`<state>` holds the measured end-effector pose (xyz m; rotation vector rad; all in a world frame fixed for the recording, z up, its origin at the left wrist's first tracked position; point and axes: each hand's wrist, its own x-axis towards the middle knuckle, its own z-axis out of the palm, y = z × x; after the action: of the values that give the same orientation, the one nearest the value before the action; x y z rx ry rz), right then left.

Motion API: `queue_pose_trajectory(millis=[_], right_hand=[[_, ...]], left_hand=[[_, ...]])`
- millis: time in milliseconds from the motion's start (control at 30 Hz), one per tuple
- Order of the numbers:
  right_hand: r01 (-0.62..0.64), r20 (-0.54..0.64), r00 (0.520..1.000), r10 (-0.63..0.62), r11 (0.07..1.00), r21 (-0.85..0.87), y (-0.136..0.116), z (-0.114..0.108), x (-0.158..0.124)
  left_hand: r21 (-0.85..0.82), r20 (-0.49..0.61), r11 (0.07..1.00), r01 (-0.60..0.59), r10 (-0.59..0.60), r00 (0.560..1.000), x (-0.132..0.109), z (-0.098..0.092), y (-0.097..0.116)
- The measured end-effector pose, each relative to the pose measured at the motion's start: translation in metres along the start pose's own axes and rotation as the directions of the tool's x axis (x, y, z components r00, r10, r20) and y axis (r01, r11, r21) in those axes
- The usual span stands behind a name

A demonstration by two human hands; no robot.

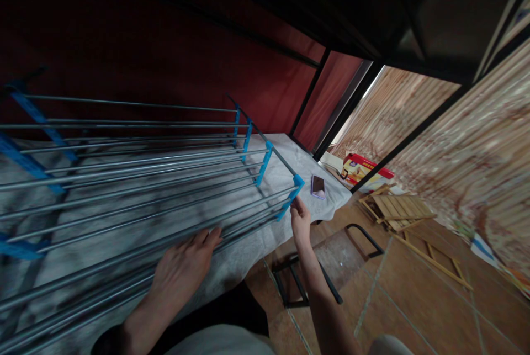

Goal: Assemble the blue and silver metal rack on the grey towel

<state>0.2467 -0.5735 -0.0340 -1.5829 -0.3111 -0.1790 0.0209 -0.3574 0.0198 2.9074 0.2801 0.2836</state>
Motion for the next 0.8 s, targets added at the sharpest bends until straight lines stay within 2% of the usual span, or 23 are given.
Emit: queue_pose_trajectory(millis=[300,400,500,567,633,800], right_hand=[[0.009,-0.019,1.0,-0.009,1.0,-0.018,0.006,0.0,-0.004],[0.113,-0.08,0.989,-0.127,0.981,-0.161,0.003,-0.006,-0.023],[0.279,-0.104,0.938,-0.331,0.899,-0.338,-0.008,-0.009,-0.047],[0.409,0.003,0.898,-0.439,0.833,-0.373,-0.018,-0.005,-0.057],[0.535,0.177,0.844,-0.506,0.771,-0.346,-0.029,0.004,-0.065],[0.674,0.499,0.705,-0.504,0.696,-0.25,-0.045,0.034,-0.081]], left_hand=[[0.044,-0.046,0.999,-0.014,0.016,0.999,0.001,0.006,-0.003],[0.07,-0.057,0.998,-0.008,0.012,0.998,-0.004,0.006,0.006],[0.108,-0.057,0.994,-0.018,0.024,0.998,-0.01,0.005,0.017],[0.123,-0.042,0.992,-0.033,0.038,0.998,-0.012,0.005,0.019],[0.139,-0.04,0.99,-0.035,0.04,0.998,-0.014,0.005,0.018],[0.174,-0.061,0.984,-0.037,0.048,0.997,-0.023,-0.001,0.02]])
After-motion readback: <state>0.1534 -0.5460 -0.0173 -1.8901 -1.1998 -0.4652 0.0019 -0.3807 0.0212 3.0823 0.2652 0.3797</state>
